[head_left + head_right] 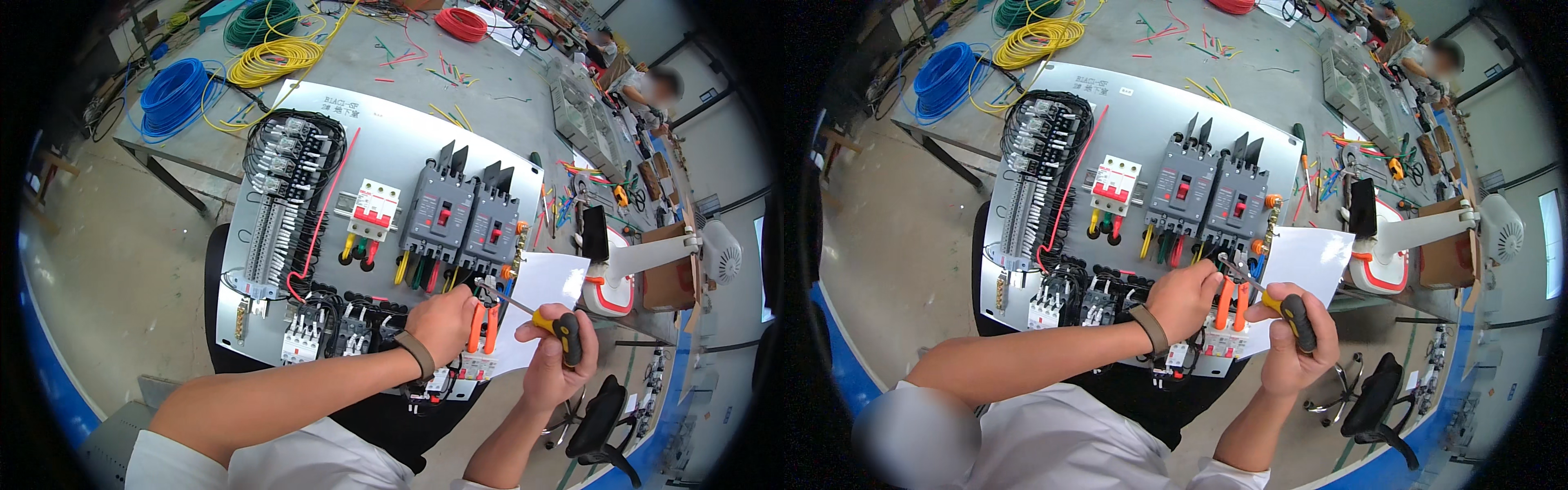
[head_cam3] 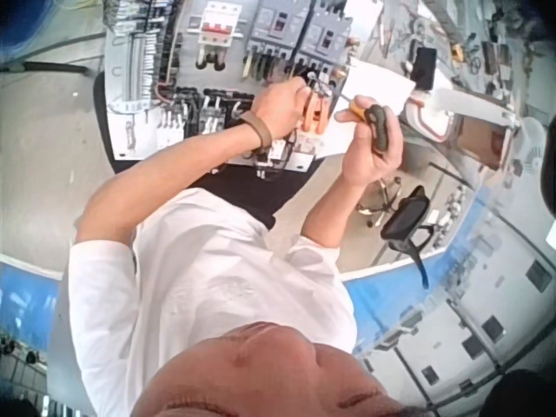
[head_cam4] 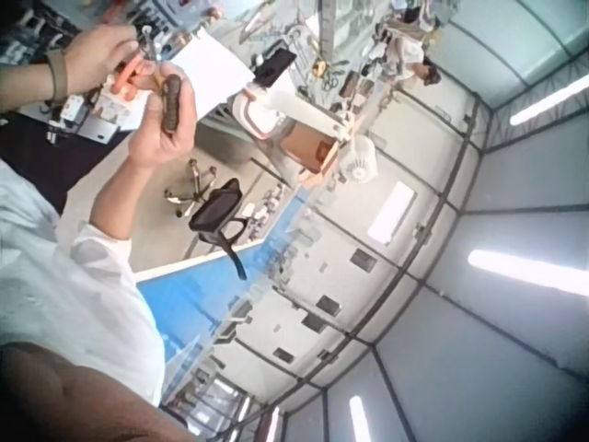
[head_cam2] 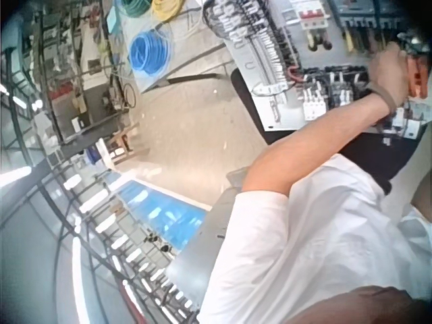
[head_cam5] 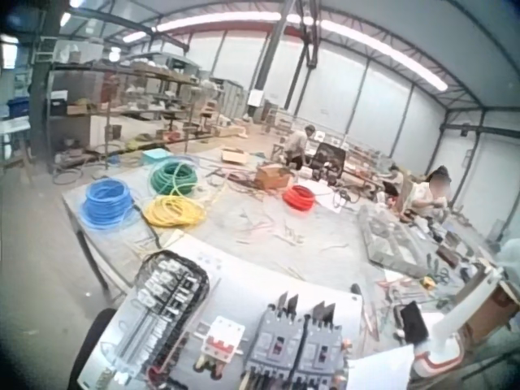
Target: The person assembles an electrical control panel by connecting colored wires to terminal blocks and circuit breakers. They use a screwdriver to tighten connections and strip wire ends, working methodically across multiple components on the panel.
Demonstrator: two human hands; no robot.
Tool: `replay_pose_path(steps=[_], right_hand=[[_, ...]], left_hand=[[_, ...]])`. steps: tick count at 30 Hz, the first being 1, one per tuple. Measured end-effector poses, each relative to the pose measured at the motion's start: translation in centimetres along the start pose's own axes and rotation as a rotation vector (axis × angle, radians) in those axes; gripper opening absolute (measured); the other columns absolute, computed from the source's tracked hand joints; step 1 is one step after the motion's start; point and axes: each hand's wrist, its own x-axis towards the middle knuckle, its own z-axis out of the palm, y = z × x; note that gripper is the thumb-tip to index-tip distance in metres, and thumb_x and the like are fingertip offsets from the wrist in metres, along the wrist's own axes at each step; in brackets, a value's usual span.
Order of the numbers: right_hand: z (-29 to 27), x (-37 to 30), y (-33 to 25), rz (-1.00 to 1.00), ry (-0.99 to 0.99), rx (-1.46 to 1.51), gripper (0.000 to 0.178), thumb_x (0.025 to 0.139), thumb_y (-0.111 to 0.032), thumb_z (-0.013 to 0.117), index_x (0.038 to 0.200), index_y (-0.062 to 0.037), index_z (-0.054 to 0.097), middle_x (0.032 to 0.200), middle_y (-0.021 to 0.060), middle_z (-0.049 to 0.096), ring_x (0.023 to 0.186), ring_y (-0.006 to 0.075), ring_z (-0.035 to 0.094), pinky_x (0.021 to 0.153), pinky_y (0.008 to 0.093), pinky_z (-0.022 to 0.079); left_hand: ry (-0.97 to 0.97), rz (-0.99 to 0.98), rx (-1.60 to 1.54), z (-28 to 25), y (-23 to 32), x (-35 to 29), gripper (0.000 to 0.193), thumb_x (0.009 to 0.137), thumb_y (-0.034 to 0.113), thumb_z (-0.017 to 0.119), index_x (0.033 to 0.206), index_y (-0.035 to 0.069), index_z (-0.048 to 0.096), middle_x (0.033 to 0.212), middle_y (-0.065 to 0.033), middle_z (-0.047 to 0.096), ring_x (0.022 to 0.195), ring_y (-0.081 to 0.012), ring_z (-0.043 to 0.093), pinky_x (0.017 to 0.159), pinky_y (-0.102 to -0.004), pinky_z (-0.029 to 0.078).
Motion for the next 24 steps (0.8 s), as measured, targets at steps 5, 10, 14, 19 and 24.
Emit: replay_pose_path(steps=[5, 10, 14, 19, 24], right_hand=[[0.2, -0.2, 0.6, 0.017, -0.009, 0.012, 0.047, 0.097, -0.002, 0.069, 0.143, 0.0006, 0.057, 0.12, 0.0287, 0.072, 0.084, 0.0315, 0.077, 0.079, 0.0414, 0.064], [0.2, 0.0, 0.5, 0.034, 0.009, -0.006, 0.046, 0.097, 0.0, 0.068, 0.141, 0.0014, 0.058, 0.12, 0.0284, 0.072, 0.087, 0.0306, 0.076, 0.08, 0.0411, 0.063], [0.3, 0.4, 0.0, 0.069, -0.05, -0.079, 0.046, 0.098, -0.001, 0.067, 0.143, 0.0039, 0.056, 0.122, 0.0272, 0.071, 0.088, 0.0293, 0.076, 0.082, 0.0404, 0.062], [1.2, 1.7, -1.8, 0.268, -0.084, -0.091, 0.046, 0.103, -0.013, 0.065, 0.143, 0.0089, 0.055, 0.129, 0.0254, 0.068, 0.093, 0.0291, 0.075, 0.089, 0.0411, 0.06], [1.3, 2.4, -1.9, 0.339, -0.159, 0.082, 0.045, 0.103, -0.012, 0.064, 0.139, 0.0132, 0.055, 0.14, 0.0281, 0.062, 0.119, 0.0391, 0.071, 0.104, 0.0461, 0.055]], left_hand=[[0.0, -0.013, 0.029, -0.1, 0.2, 0.0, 0.029, 0.108, 0.029, 0.051, 0.096, 0.004, 0.061, 0.08, -0.0236, 0.066, 0.081, -0.0478, 0.064, 0.07, -0.0572, 0.049], [-0.009, -0.025, 0.036, -0.2, 0.4, 0.0, 0.028, 0.108, 0.028, 0.052, 0.097, 0.004, 0.06, 0.08, -0.0239, 0.066, 0.081, -0.0484, 0.064, 0.071, -0.0584, 0.049], [0.002, -0.011, 0.052, 0.1, 0.2, 0.0, 0.027, 0.108, 0.028, 0.052, 0.097, 0.004, 0.059, 0.08, -0.0242, 0.066, 0.082, -0.0486, 0.064, 0.071, -0.0593, 0.049], [0.003, 0.022, 0.054, 0.1, 0.1, 0.2, 0.026, 0.107, 0.026, 0.053, 0.095, 0.003, 0.058, 0.08, -0.0244, 0.065, 0.081, -0.0489, 0.064, 0.069, -0.0591, 0.048], [0.004, 0.04, 0.057, 0.2, -0.2, 0.3, 0.027, 0.107, 0.026, 0.053, 0.094, 0.003, 0.058, 0.079, -0.0241, 0.064, 0.08, -0.0488, 0.063, 0.068, -0.0581, 0.048]])
